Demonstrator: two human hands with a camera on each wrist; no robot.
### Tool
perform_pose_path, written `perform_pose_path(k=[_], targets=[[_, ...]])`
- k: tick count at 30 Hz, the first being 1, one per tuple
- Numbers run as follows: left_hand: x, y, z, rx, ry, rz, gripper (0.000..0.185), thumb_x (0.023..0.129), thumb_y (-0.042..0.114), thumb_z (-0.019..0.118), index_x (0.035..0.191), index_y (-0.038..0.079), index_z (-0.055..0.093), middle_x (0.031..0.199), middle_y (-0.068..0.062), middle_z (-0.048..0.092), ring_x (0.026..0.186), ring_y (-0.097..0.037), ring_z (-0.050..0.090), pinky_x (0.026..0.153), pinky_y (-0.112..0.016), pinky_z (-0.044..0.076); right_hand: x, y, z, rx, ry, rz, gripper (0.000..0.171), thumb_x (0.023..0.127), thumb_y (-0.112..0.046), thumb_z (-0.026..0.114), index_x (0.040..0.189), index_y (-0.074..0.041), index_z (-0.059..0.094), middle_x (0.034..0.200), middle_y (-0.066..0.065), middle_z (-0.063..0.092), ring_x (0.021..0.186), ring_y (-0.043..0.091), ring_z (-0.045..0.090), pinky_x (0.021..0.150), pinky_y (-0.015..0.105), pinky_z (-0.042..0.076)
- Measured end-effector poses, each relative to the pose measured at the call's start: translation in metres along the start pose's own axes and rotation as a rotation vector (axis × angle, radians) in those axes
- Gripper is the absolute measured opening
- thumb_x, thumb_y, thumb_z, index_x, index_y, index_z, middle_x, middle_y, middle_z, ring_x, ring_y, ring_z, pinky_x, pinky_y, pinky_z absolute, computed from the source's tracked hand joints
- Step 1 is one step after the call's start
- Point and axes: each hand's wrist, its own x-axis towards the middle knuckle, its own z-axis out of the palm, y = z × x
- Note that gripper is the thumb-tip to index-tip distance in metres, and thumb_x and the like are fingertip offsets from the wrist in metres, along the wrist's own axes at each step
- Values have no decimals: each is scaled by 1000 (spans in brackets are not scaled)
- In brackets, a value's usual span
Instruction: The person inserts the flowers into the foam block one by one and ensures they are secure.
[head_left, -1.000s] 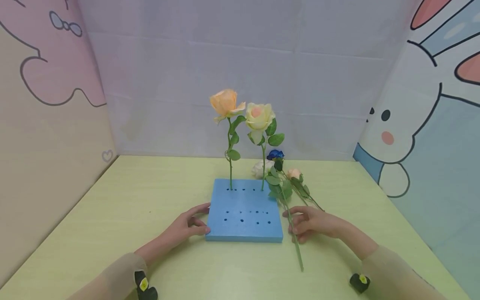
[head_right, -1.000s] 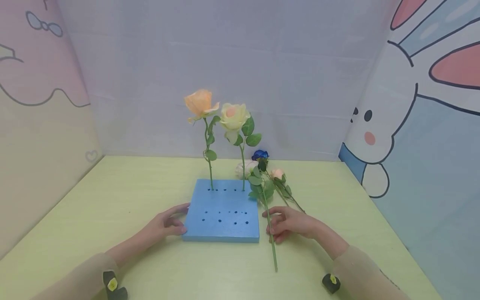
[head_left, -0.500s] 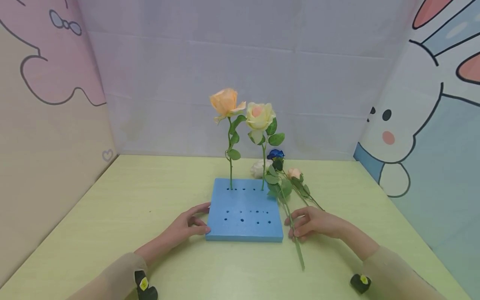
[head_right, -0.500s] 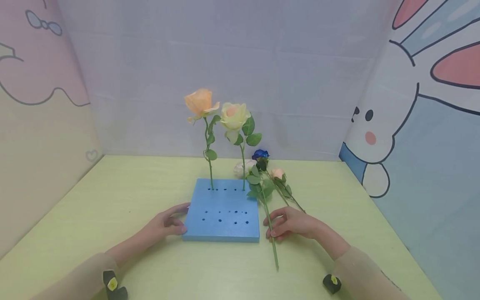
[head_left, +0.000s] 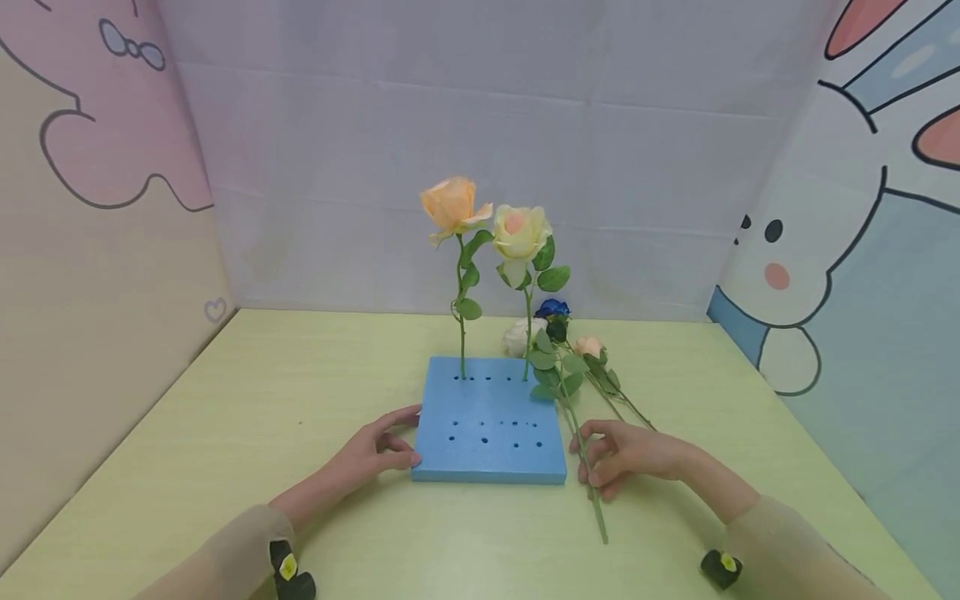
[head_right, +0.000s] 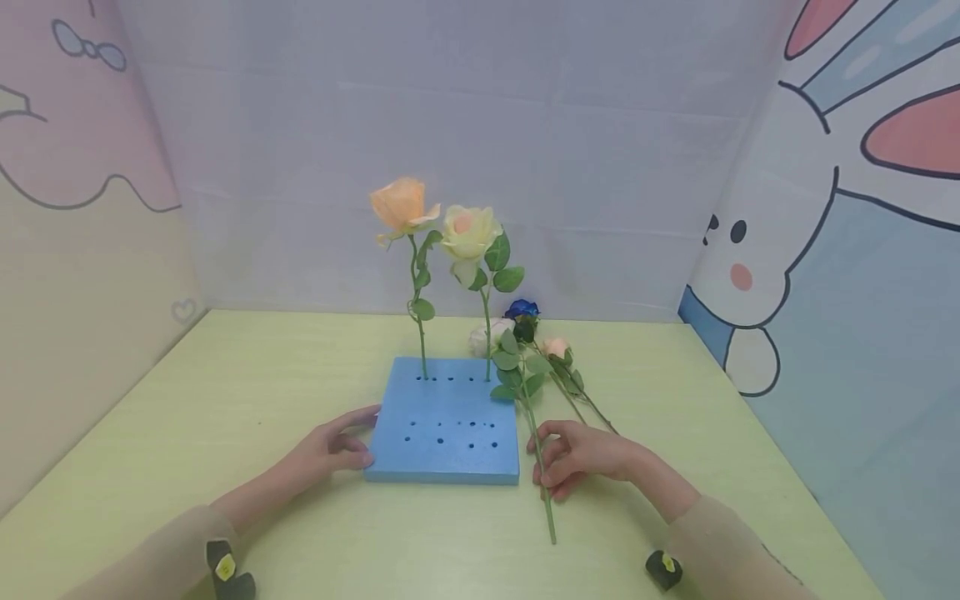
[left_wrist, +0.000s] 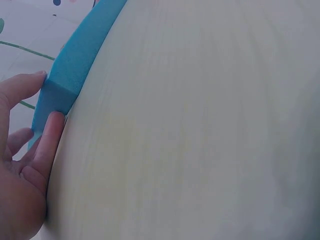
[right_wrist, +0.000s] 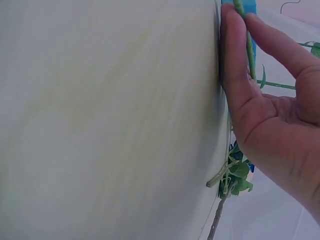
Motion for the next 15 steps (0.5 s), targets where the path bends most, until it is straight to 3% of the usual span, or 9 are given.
perform_pose_path(k=[7, 15], targets=[[1, 0, 0, -1, -2, 4, 74, 90, 25, 73, 153, 11, 36, 151, -20, 45, 96, -13, 64, 86, -25, 46, -1, -2, -2, -26, 12, 25, 40, 90, -5, 67, 121, 14, 50, 100, 15, 76, 89, 16, 72, 75, 29, 59], [2, -2, 0, 6, -3, -6, 74, 89, 27, 73, 153, 15, 37, 151, -17, 46, 98, -15, 64, 87, -28, 46, -3, 0, -3, -29, 37, 29, 36, 91, -7, 66, 117, 13, 53, 96, 19, 76, 74, 12, 72, 67, 28, 59]])
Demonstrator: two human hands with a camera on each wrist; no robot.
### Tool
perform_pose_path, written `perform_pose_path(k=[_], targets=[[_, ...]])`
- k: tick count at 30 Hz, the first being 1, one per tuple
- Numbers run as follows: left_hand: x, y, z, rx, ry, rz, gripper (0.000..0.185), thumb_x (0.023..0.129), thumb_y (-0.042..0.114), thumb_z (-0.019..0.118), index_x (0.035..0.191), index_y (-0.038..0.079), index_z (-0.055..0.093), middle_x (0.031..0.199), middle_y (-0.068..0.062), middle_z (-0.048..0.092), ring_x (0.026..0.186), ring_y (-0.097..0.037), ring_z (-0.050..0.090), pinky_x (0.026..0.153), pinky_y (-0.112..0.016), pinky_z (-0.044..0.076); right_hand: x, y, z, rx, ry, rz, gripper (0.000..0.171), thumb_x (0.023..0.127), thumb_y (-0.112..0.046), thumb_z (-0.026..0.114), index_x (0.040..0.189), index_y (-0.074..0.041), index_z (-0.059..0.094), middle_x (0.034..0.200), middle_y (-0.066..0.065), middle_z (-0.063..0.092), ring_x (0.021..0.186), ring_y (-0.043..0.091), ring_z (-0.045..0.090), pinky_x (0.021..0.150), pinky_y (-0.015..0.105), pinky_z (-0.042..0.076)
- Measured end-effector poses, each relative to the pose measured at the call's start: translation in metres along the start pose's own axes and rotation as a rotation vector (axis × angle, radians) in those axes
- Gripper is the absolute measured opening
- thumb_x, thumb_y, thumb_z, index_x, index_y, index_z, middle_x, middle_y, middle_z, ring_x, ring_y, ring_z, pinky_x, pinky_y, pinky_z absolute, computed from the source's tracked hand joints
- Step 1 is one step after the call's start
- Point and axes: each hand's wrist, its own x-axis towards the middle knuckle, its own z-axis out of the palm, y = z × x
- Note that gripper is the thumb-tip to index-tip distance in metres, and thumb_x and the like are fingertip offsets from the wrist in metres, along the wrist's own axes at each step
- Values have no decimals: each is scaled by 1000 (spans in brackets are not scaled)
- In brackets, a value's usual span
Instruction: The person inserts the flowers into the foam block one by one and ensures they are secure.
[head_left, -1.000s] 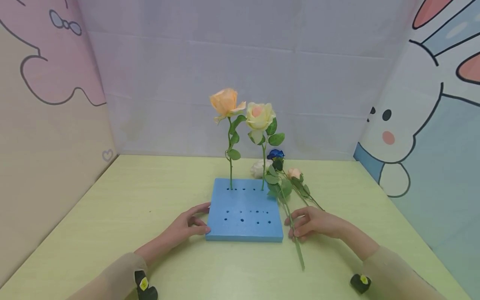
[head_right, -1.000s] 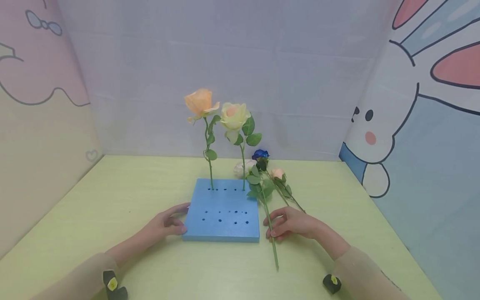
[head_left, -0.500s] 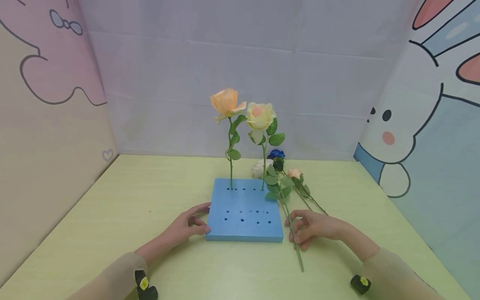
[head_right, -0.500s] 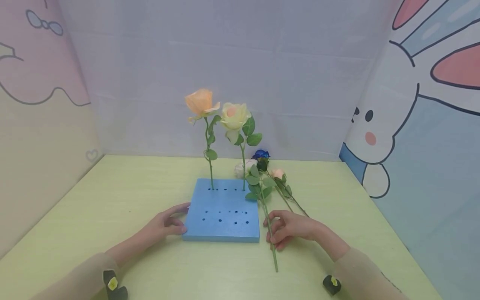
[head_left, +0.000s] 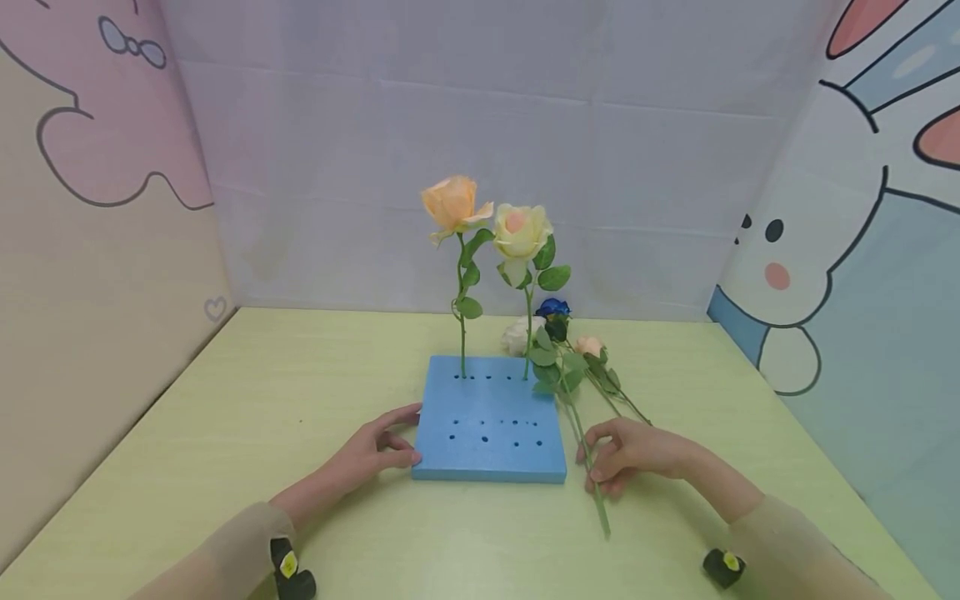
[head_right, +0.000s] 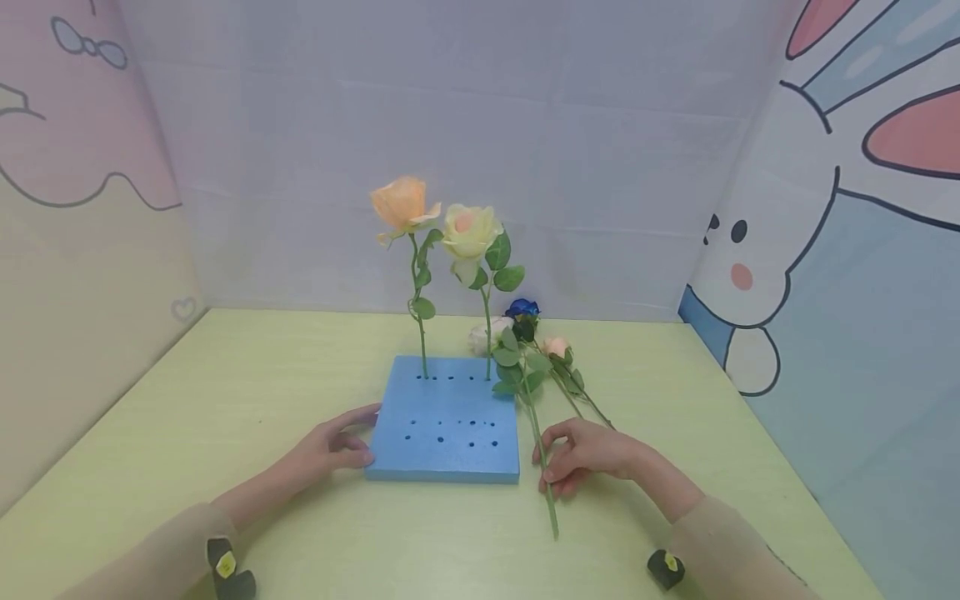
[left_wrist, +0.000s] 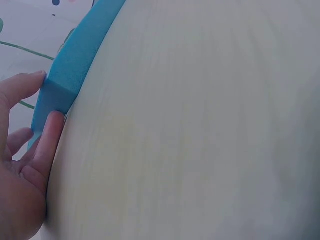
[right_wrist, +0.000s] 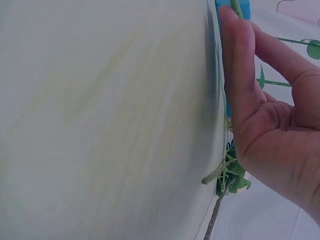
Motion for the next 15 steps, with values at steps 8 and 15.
perform_pose_path(k=[8, 15], targets=[[0, 0, 0, 0, 1, -3, 74, 89, 27, 73, 153, 15, 37, 151, -17, 46, 99, -16, 64, 87, -28, 47, -3, -4, -2, -28, 54, -19, 35, 91, -8, 67, 117, 12, 53, 96, 23, 75, 73, 15, 72, 67, 32, 59], [-2, 2, -1, -5, 2, 0, 74, 89, 25, 73, 153, 14, 36, 151, -18, 46, 97, -11, 64, 86, -26, 46, -8, -12, -7, -61, 150, -46, 39, 91, -8, 67, 116, 14, 48, 97, 23, 75, 72, 14, 72, 69, 34, 60]])
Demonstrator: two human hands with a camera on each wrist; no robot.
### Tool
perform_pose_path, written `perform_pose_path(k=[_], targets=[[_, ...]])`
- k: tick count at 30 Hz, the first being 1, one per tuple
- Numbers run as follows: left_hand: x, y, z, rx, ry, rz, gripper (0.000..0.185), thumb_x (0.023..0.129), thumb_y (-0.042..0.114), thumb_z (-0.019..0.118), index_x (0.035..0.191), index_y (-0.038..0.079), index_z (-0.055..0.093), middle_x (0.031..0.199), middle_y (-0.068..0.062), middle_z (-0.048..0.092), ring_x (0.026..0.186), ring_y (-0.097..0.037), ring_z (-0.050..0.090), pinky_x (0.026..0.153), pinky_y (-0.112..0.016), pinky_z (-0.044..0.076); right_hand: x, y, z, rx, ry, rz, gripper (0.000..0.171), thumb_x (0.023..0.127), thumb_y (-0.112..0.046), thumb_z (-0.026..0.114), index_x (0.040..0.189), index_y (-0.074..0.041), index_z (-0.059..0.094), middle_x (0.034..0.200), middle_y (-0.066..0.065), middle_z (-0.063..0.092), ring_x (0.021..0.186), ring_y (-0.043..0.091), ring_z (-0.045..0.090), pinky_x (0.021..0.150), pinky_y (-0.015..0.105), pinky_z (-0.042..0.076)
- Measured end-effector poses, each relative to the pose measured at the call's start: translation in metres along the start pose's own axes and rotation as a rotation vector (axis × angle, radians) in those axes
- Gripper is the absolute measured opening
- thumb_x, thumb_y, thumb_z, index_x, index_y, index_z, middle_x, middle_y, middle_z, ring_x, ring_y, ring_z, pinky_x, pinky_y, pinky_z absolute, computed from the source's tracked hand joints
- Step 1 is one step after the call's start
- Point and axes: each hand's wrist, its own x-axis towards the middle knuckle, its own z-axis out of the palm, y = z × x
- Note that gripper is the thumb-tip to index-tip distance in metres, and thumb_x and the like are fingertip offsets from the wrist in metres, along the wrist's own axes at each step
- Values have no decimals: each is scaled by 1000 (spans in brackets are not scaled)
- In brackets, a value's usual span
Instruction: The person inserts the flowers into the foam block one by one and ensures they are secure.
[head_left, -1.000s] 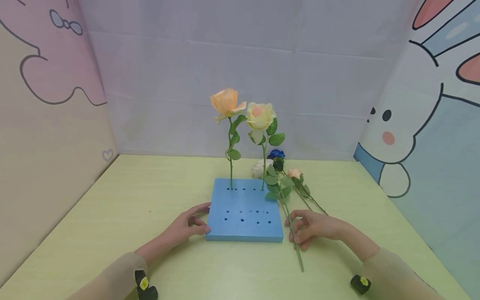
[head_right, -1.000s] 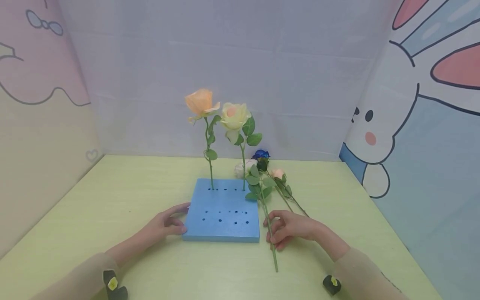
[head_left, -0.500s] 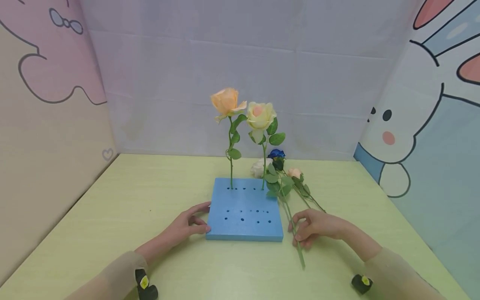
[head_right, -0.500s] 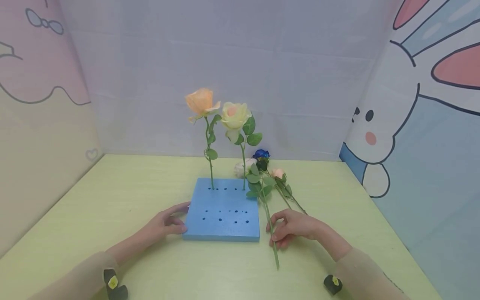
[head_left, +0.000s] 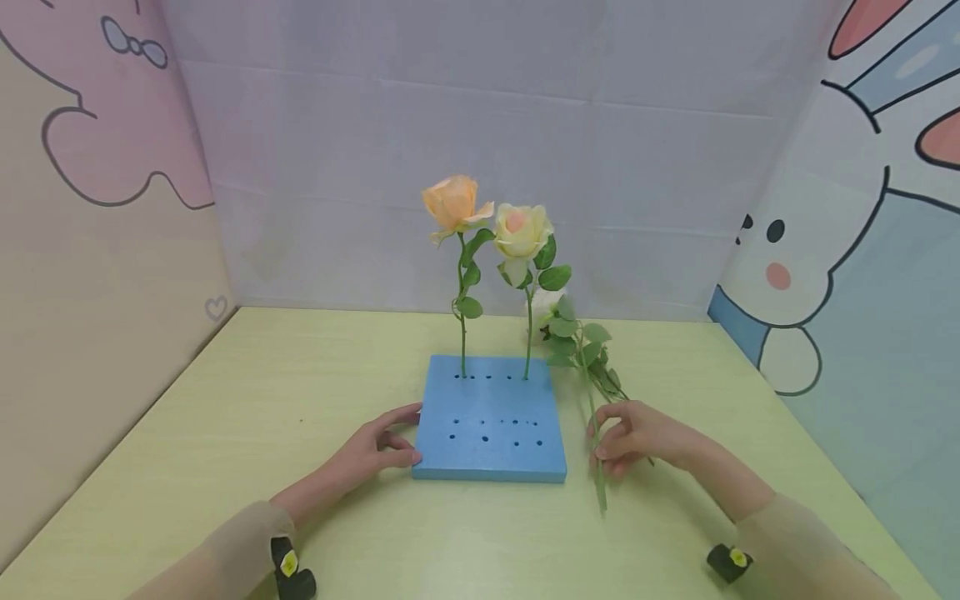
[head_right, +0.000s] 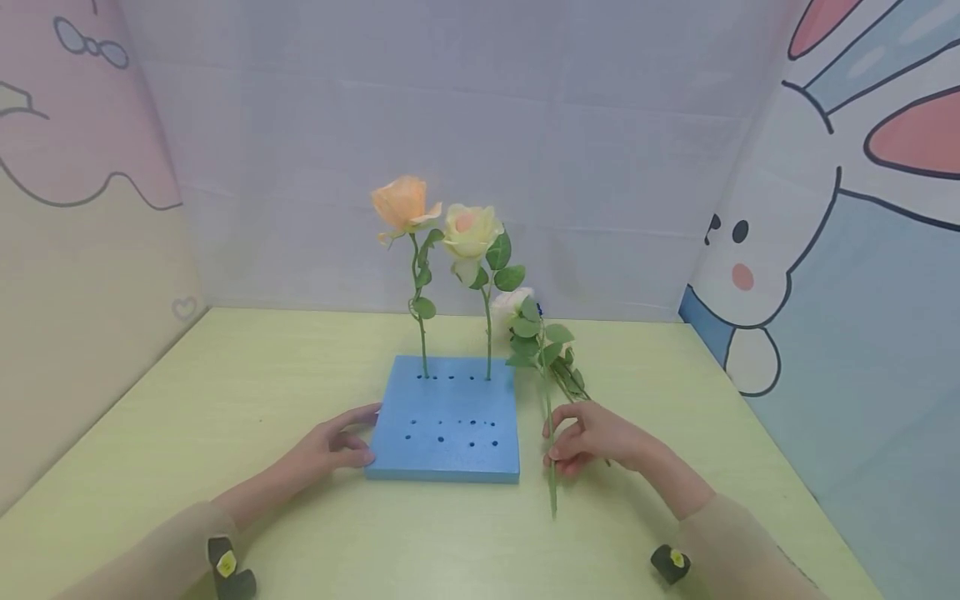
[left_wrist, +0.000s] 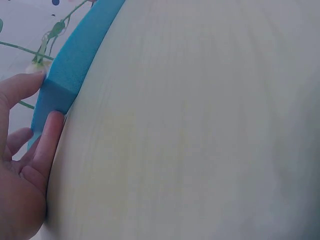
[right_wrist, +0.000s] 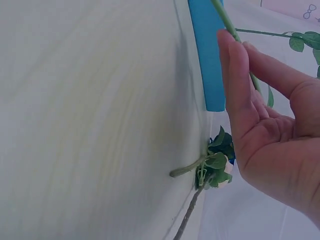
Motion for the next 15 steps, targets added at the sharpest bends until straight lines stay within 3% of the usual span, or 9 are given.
perform_pose_path(k=[9, 15], targets=[[-1, 1, -1, -4, -7, 19, 74, 89, 23, 73, 153, 12, 36, 151, -21, 45, 100, -19, 64, 87, -26, 47, -7, -18, -4, -102, 184, -75, 36, 95, -8, 63, 117, 14, 45, 103, 32, 71, 80, 21, 73, 71, 40, 60], [-2, 1, -1, -1, -6, 24, 74, 89, 23, 73, 153, 11, 36, 151, -21, 45, 100, -19, 64, 88, -26, 46, -8, -30, 6, -172, 331, -180, 25, 95, -4, 61, 111, 9, 47, 102, 35, 70, 82, 20, 74, 69, 38, 60]])
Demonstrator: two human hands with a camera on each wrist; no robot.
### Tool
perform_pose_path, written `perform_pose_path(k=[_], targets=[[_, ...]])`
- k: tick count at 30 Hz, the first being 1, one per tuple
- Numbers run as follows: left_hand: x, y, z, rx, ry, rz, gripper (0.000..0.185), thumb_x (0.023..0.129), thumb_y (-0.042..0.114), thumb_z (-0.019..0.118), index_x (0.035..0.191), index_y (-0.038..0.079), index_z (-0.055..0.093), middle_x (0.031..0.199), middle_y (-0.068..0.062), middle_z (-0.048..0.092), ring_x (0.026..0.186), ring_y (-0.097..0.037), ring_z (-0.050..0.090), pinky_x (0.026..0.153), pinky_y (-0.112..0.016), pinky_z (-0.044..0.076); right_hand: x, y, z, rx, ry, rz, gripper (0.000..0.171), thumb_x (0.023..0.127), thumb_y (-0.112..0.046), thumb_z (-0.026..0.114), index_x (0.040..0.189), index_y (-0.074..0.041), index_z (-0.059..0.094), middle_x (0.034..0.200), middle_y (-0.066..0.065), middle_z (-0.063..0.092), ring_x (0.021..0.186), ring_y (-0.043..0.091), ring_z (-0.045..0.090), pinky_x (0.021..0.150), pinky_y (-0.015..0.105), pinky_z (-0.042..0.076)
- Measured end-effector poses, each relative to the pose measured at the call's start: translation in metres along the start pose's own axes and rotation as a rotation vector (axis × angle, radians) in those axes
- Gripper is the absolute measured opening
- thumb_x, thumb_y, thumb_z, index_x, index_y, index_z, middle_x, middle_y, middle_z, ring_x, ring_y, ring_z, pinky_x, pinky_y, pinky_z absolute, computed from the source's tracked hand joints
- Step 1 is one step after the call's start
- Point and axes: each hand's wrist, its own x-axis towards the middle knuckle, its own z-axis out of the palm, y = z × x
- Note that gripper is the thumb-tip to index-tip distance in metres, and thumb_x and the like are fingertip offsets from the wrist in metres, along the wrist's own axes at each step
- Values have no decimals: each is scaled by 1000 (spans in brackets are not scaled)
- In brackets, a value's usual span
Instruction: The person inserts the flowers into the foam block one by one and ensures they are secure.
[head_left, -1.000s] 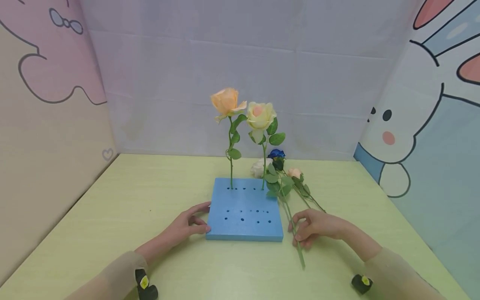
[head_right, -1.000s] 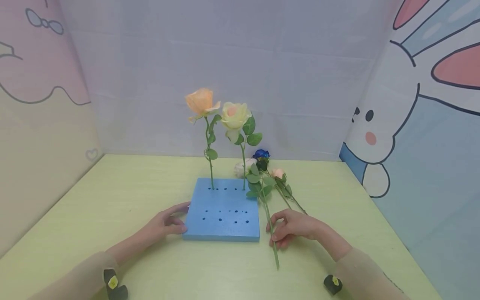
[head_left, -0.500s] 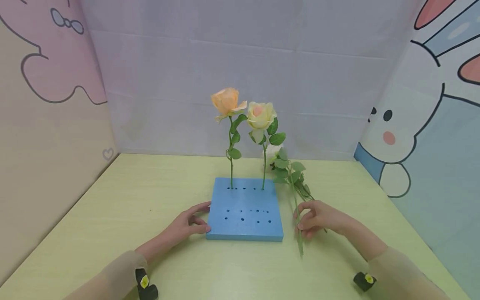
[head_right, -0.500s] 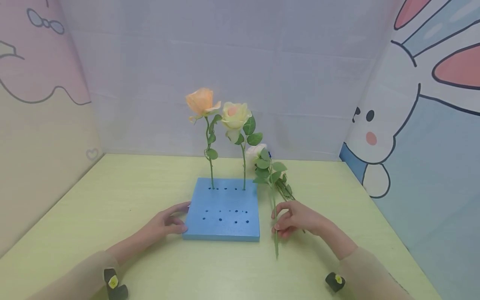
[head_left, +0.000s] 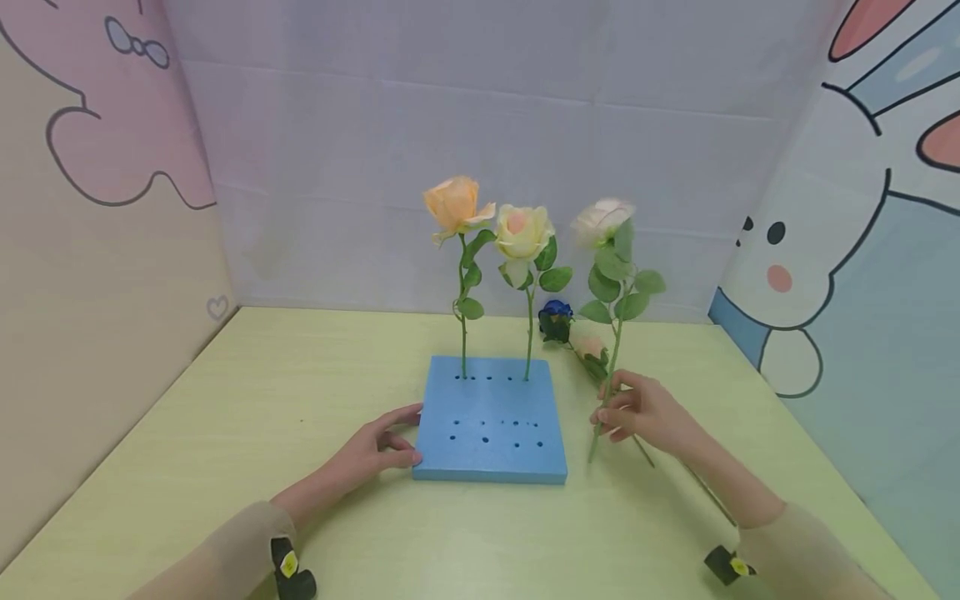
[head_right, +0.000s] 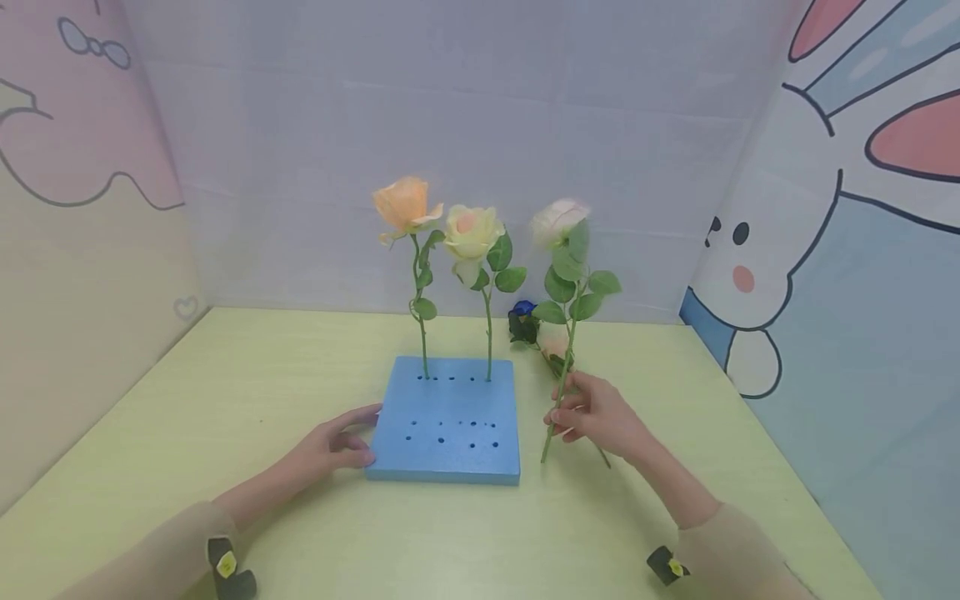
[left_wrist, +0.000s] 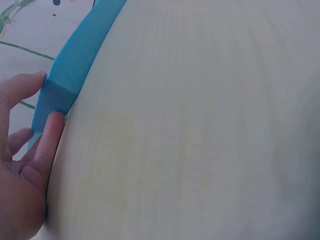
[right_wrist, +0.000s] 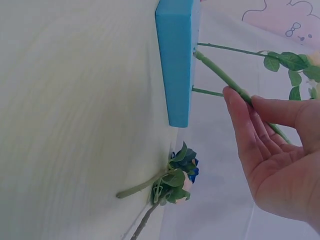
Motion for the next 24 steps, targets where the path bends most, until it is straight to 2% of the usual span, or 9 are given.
perform_pose_path(k=[5, 9, 14, 16, 21, 24], targets=[[0, 0, 0, 2, -1, 2, 75, 89, 23, 73, 153, 10, 36, 151, -21, 45, 100, -20, 64, 89, -28, 46, 0, -12, 10, -38, 144, -47, 22, 94, -3, 63, 111, 4, 50, 102, 29, 71, 82, 18, 74, 68, 32, 60], [0, 1, 0, -3, -3, 0, 75, 89, 23, 73, 153, 10, 35, 151, -21, 45, 101, -20, 64, 90, -29, 46, 0, -19, 18, -78, 223, -74, 19, 94, -1, 63, 109, 1, 53, 102, 24, 74, 83, 15, 74, 67, 29, 59], [0, 0, -1, -5, -9, -5, 75, 90, 24, 72, 153, 11, 35, 151, -21, 44, 100, -19, 64, 89, -28, 46, -1, -29, 25, -116, 279, -129, 18, 93, -1, 63, 109, -2, 54, 100, 21, 75, 83, 16, 74, 66, 27, 58], [1, 0, 0, -2, -8, -9, 74, 90, 25, 72, 153, 11, 35, 151, -21, 44, 100, -18, 64, 89, -28, 47, 0, -32, 29, -128, 297, -161, 18, 93, -1, 64, 108, -3, 55, 99, 20, 75, 81, 12, 74, 66, 27, 58], [1, -1, 0, 5, -1, -27, 74, 90, 26, 73, 153, 13, 36, 152, -19, 45, 98, -13, 65, 89, -27, 46, 7, -39, 37, -173, 331, -269, 17, 92, 0, 65, 106, -2, 57, 94, 17, 76, 77, 4, 72, 63, 28, 58], [1, 0, 0, 3, -3, -30, 74, 90, 26, 73, 153, 13, 36, 152, -18, 45, 98, -13, 65, 90, -27, 46, 12, -44, 43, -206, 341, -335, 17, 91, 0, 66, 105, -3, 58, 92, 14, 76, 76, 5, 72, 62, 28, 58]])
